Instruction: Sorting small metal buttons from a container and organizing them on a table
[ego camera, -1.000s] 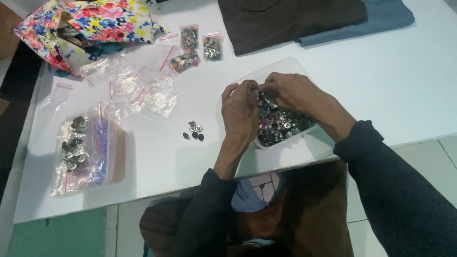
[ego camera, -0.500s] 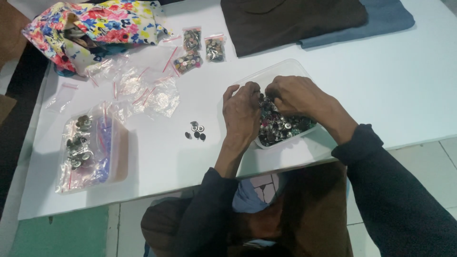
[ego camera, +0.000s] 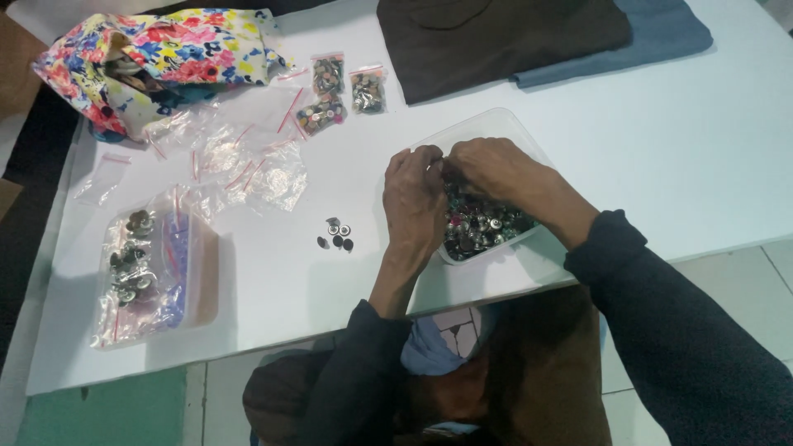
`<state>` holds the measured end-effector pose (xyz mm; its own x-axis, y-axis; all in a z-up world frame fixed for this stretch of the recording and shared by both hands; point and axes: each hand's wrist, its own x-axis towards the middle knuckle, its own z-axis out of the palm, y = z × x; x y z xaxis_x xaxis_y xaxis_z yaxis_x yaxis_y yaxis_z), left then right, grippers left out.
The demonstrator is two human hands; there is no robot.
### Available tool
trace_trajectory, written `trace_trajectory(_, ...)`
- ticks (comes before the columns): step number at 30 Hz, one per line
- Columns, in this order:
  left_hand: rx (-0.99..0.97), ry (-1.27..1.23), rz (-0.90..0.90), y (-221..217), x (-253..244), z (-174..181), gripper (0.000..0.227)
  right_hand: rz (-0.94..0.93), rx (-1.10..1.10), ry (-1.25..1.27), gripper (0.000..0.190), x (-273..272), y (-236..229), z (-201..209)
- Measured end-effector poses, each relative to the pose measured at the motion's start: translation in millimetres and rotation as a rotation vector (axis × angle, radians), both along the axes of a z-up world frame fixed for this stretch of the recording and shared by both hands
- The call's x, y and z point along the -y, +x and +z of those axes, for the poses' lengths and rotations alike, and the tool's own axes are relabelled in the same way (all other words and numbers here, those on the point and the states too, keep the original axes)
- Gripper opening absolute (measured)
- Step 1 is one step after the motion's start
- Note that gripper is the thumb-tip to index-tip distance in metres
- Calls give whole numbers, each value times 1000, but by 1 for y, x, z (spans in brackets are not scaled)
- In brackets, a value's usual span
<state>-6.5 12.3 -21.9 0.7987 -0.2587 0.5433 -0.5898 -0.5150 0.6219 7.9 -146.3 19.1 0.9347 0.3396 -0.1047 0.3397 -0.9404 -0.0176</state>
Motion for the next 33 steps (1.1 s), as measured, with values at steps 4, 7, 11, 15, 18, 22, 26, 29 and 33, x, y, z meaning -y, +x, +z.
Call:
trace_trajectory(4,-10,37,24,4,5,-7,11,-21,-18,-2,20,2,-17,35)
trace_trajectory(7,-6,53,37,3,4,-5,13,-82,-57,68,19,15,-22,42)
trace_trajectory(11,-26,105,0,-1,2,2,21,-163,-56,256,26,19,-31,65)
trace_trajectory(15,-43,116,-1,-2,2,2,19,-206,-89,300,29,18,-38,75)
trace_trajectory(18,-68,112,-12,-5,1,8,21,-200,-103,246,32,16,-34,72)
trace_trajectory(22,-78,163,3,-2,0,6,22,-126,-115,290,29,7,-29,70)
trace_trajectory(26,-73,154,11,-7,0,15,18,-37,111,-12,16,15,-2,-1)
trace_trajectory(29,-65,168,23,-4,2,9,17,19,199,-131,10,16,6,-20)
trace_trajectory(33,-72,173,41,-3,3,8,15,18,81,-92,29,14,4,-2)
